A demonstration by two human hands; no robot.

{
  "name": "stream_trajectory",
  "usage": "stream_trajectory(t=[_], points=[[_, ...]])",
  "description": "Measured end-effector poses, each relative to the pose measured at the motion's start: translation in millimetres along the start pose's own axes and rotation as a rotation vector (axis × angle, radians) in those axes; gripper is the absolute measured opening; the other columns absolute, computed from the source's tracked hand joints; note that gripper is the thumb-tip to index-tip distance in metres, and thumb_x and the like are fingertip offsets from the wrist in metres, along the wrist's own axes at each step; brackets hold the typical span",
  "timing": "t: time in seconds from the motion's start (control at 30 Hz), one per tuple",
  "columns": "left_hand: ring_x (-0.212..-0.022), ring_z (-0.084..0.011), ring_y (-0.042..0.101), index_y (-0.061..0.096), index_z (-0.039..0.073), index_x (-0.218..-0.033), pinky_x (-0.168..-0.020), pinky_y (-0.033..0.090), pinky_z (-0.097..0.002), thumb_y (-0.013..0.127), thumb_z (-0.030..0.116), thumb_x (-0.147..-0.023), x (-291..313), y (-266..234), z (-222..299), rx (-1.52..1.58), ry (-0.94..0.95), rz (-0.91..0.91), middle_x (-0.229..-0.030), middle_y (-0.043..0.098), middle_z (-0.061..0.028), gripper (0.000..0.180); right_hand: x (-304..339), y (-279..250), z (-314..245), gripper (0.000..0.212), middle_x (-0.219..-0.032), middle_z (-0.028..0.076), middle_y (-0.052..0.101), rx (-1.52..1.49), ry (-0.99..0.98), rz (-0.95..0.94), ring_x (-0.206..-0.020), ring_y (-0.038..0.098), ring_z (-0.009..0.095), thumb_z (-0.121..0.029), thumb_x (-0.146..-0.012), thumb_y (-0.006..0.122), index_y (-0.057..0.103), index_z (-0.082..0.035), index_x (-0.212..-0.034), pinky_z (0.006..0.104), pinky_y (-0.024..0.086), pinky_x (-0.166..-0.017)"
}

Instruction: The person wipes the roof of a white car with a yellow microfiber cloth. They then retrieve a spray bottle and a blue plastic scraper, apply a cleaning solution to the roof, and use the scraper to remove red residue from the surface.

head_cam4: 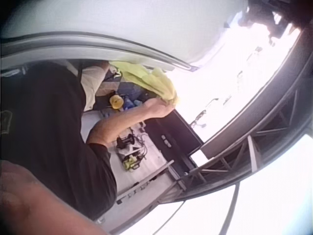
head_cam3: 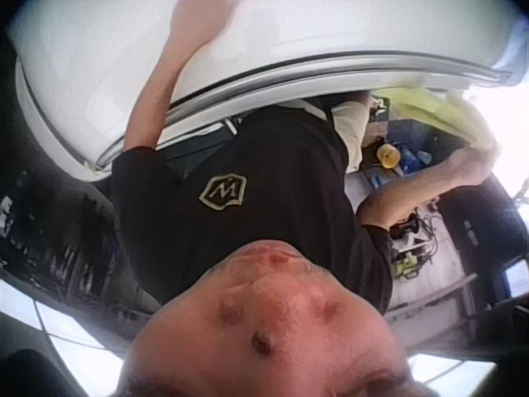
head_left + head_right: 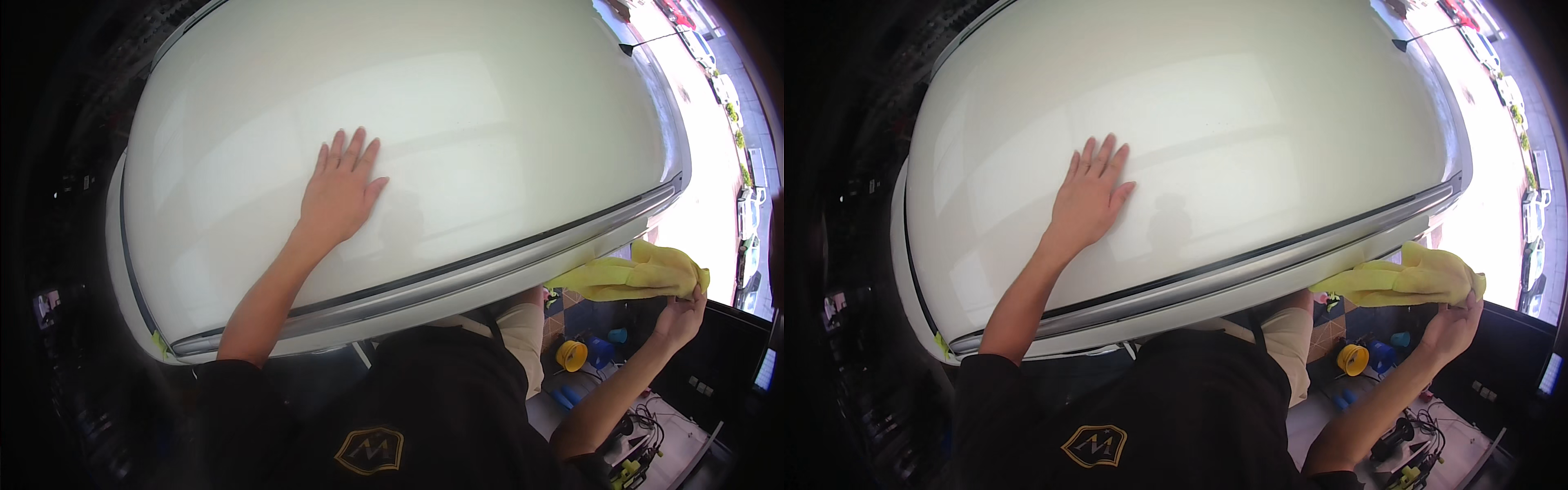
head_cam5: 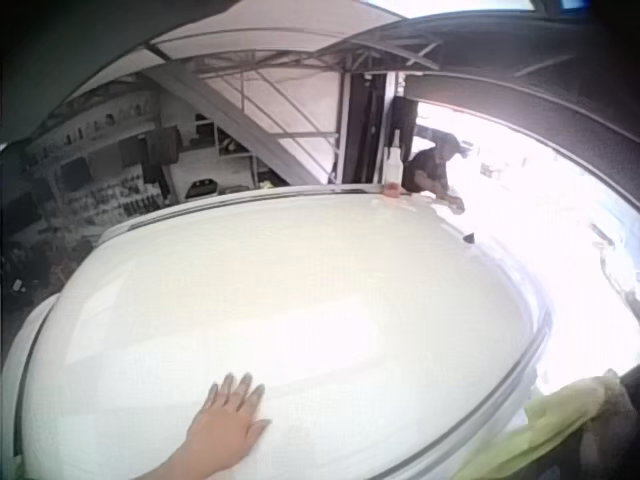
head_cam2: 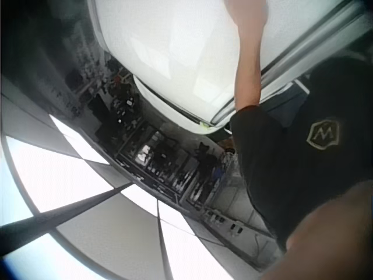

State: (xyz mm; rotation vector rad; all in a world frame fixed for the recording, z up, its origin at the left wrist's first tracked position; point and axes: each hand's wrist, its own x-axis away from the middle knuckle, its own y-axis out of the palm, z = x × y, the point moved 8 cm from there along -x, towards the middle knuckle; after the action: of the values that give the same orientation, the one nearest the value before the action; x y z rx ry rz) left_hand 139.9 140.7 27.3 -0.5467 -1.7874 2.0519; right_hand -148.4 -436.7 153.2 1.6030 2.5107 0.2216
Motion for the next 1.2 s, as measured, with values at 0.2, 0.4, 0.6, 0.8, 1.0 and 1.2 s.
stream_trajectory(t=[0.2, 0.4, 0.6, 0.8, 1.0, 1.2], points=[[-0.15, -0.0438, 0.033, 0.048, 0.002, -0.151, -0.122, 0.03, -0.0519, 0.058, 0.034, -0.103, -7, -30, 69, 0.081, -0.013, 0.025, -0.159, 0.041, -0.024, 0.058, -44, 4, -7, 0.04, -0.125, 0.014, 0.063, 0.172, 0.011, 0.092, -0.115, 0.06, 0.028, -0.016, -0.098, 0.054, 0.059, 0.001, -0.133, 0.0472, 0.048, -0.092], [-0.119, -0.0387, 0.059, 0.064, 0.002, -0.129, -0.1, 0.049, -0.0466, 0.063, 0.022, -0.099, 3, -16, 136, 0.599, 0.108, -0.13, -0.129, 0.065, -0.0194, 0.036, -83, 55, -24, 0.042, -0.126, 0.02, 0.06, 0.094, -0.104, 0.185, -0.117, 0.062, 0.034, -0.009, -0.095, 0.052, 0.055, 0.008, -0.133, 0.0524, 0.048, -0.103], [-0.1, -0.0356, 0.066, 0.067, 0.004, -0.119, -0.085, 0.052, -0.0447, 0.065, 0.028, -0.099, 25, 13, 169, 0.638, 0.398, -0.456, -0.106, 0.07, -0.0177, 0.032, -89, 121, 89, 0.024, -0.104, 0.013, 0.07, 1.041, -0.383, -0.147, -0.098, 0.07, 0.029, -0.017, -0.093, 0.067, 0.071, -0.003, -0.112, 0.0462, 0.055, -0.088], [-0.067, -0.0416, 0.065, 0.059, 0.003, -0.117, -0.064, 0.05, -0.0506, 0.061, 0.034, -0.103, 31, 36, 178, 0.518, 0.406, -0.622, -0.069, 0.065, -0.0176, 0.034, -36, 119, 162, 0.024, -0.097, 0.007, 0.071, 1.215, -0.848, -0.438, -0.115, 0.059, 0.03, -0.028, -0.089, 0.065, 0.075, -0.006, -0.088, 0.0462, 0.035, -0.103], [-0.056, -0.041, 0.062, 0.059, 0.004, -0.109, -0.055, 0.046, -0.0511, 0.058, 0.035, -0.104, 35, 58, 183, 0.559, 0.272, -0.552, -0.06, 0.061, -0.0153, 0.031, -51, 124, 172, 0.021, -0.087, 0.008, 0.067, 1.143, -0.779, -0.439, -0.107, 0.055, 0.032, -0.023, -0.084, 0.057, 0.069, -0.009, -0.076, 0.0485, 0.034, -0.098], [-0.055, -0.0399, 0.062, 0.06, 0.005, -0.104, -0.054, 0.045, -0.0498, 0.059, 0.035, -0.104, 47, 49, 189, 0.559, 0.27, -0.499, -0.058, 0.059, -0.0149, 0.029, -50, 106, 177, 0.027, -0.086, 0.0, 0.068, 1.112, -0.915, -0.47, -0.108, 0.057, 0.027, -0.029, -0.086, 0.056, 0.07, -0.012, -0.072, 0.0466, 0.03, -0.101]])
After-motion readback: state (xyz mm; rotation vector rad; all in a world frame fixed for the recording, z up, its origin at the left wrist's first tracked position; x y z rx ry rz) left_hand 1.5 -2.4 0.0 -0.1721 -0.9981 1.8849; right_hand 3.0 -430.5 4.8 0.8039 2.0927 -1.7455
